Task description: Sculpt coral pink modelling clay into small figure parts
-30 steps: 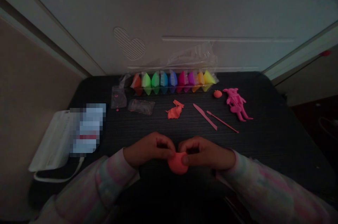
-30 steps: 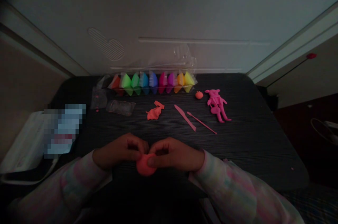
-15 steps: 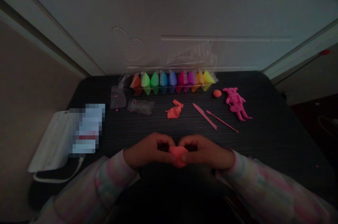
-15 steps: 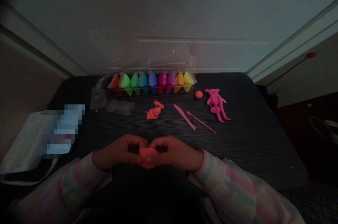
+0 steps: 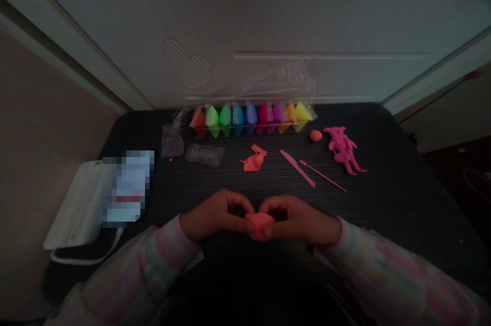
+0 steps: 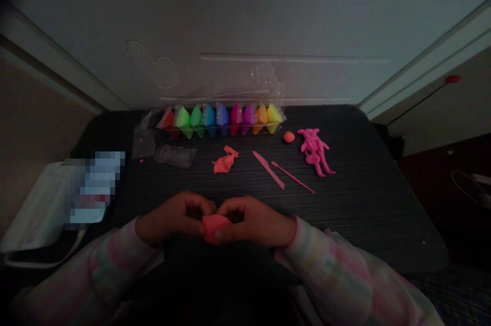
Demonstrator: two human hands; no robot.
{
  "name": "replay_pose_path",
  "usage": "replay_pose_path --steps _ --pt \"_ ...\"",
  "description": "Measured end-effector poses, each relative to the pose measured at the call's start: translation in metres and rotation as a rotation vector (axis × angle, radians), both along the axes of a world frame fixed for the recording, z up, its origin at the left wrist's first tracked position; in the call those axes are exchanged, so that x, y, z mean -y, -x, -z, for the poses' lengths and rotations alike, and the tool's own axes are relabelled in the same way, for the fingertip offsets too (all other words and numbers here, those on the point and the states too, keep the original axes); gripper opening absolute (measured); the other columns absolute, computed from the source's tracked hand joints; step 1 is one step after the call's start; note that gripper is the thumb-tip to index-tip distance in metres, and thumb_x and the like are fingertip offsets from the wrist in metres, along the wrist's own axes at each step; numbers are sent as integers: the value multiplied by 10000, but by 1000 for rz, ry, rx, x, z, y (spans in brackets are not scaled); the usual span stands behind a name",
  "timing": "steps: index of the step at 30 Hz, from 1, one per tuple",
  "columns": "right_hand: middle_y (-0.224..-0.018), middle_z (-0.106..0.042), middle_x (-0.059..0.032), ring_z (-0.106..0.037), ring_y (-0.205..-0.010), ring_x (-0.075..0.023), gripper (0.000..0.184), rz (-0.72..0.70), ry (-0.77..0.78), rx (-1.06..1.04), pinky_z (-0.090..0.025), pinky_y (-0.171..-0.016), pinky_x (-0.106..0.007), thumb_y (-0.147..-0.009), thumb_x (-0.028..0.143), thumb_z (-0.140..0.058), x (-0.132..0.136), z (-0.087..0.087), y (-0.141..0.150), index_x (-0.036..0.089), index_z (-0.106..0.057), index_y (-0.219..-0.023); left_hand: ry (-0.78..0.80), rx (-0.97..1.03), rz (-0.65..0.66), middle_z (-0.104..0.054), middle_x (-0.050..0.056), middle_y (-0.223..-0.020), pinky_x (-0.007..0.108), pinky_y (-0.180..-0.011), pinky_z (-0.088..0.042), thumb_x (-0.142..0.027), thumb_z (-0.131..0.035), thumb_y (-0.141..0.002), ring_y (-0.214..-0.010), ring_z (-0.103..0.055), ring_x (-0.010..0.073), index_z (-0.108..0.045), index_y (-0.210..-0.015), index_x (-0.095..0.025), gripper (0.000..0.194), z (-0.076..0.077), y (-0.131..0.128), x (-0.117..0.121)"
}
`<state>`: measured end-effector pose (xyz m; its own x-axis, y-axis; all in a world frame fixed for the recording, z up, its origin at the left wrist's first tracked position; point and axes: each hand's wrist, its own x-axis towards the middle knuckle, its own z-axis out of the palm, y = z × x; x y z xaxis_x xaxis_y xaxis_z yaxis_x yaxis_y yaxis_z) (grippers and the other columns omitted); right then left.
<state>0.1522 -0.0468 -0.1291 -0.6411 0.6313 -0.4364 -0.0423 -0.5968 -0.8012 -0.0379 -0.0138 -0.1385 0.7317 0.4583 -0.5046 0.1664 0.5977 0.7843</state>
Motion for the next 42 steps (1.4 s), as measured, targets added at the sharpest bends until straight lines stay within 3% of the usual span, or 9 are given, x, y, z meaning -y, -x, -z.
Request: replay_pose_path --steps 3,11,15,17,21,26,33,37,42 --pt "-673 -555 56 -478 -614 -57 251 -13 -18 -8 -370 -596 -208 -586 272 -743 0 0 -1 140 -591 -736 -10 51 -26 -586 -26 -648 250 -645 -370 -346 -785 -489 -637 -504 107 -610 -604 -130 301 3 1 -1" --pt "-666 -527 50 -448 -645 -76 190 -130 -176 65 -355 -620 -228 -635 268 -711 3 3 -2 137 -602 -720 -128 85 143 -553 -27 -631 246 -648 -356 -448 -679 -637 -637 -468 103 -625 -630 -131 321 1 2 -2" --pt "-667 -522 48 -447 -648 -83 194 -134 -189 77 -356 -620 -228 -635 274 -709 2 2 -2 138 -601 -722 -134 47 95 -539 -21 -611 247 -645 -355 -537 -584 -692 -630 -455 105 -602 -606 -128 418 0 0 -1" --pt "-667 -521 50 -447 -642 -81 187 -129 -166 78 -354 -618 -225 -636 269 -706 2 2 -2 138 -599 -716 -106 56 81 -546 -19 -627 250 -642 -358 -571 -618 -631 -635 -461 110 -606 -636 -127 444 -1 0 0" --pt "-646 -511 59 -433 -615 -72 183 -131 -163 97 -340 -599 -216 -629 264 -710 1 1 0 139 -601 -706 -37 46 114 -529 -46 -639 226 -600 -344 -402 -784 -471 -612 -449 90 -584 -644 -134 376 -1 -1 1" --pt "-660 -524 54 -443 -629 -73 155 -144 -164 89 -346 -614 -217 -651 250 -694 1 1 0 138 -602 -706 -122 18 146 -525 -39 -629 237 -616 -337 -390 -692 -617 -614 -443 93 -597 -644 -133 276 -3 -1 0" --pt "-649 -518 58 -442 -617 -68 171 -154 -200 117 -355 -601 -208 -654 269 -693 2 -1 0 140 -597 -713 -135 11 91 -520 -27 -604 243 -625 -344 -553 -573 -678 -611 -436 100 -578 -604 -126 434 -4 -2 1" --pt "-635 -510 63 -428 -601 -62 180 -152 -187 129 -339 -574 -201 -645 273 -703 1 0 0 140 -605 -718 -36 44 85 -532 -54 -631 216 -588 -342 -344 -778 -483 -600 -447 86 -570 -648 -142 333 -4 -3 4" --pt "-634 -504 66 -418 -590 -55 177 -145 -158 113 -321 -563 -200 -652 274 -700 2 1 -1 140 -600 -712 -102 -17 104 -510 -53 -610 216 -569 -323 -271 -711 -581 -584 -432 82 -570 -638 -141 200 -6 -3 4"
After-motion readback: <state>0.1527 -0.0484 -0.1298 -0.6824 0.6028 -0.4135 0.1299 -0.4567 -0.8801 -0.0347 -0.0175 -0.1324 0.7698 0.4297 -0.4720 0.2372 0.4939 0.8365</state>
